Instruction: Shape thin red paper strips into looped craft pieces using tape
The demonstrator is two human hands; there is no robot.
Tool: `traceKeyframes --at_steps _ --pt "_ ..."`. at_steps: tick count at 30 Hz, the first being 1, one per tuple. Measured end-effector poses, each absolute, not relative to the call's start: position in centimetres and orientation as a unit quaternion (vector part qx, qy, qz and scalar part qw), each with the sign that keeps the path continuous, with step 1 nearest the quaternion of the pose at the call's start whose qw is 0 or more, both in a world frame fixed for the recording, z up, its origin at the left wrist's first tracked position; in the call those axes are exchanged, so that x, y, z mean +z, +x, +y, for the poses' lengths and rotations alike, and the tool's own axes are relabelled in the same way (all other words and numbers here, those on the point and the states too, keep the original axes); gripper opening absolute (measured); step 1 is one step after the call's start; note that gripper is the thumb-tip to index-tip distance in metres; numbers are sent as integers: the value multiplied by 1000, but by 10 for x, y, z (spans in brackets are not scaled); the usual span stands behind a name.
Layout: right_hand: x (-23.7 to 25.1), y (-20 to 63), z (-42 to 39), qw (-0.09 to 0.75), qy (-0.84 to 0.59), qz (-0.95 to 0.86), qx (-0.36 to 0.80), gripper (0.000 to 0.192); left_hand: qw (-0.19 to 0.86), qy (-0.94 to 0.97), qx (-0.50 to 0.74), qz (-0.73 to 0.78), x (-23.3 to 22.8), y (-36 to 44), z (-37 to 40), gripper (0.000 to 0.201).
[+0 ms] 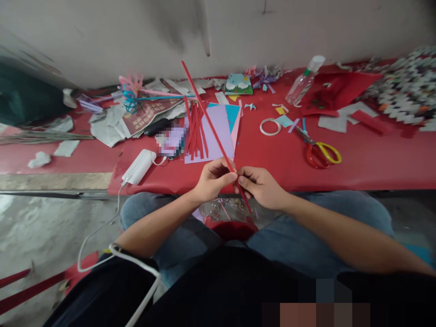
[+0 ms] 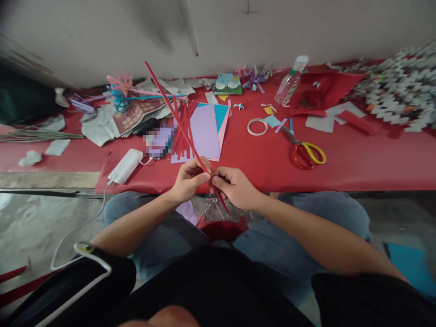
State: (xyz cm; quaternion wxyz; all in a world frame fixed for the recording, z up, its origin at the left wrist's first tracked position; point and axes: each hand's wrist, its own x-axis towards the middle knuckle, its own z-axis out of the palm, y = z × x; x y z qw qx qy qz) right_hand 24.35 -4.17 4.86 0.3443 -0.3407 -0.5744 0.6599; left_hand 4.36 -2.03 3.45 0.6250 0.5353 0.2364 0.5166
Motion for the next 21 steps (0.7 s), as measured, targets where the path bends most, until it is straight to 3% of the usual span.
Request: traceKeyframes --at_steps 8,21 --pt "45 246 -41 364 -331 -545 679 49 660 506 497 246 14 39 -16 33" --pt "37 246 -41 348 -363 -588 634 38 692 478 484 241 13 42 -21 45"
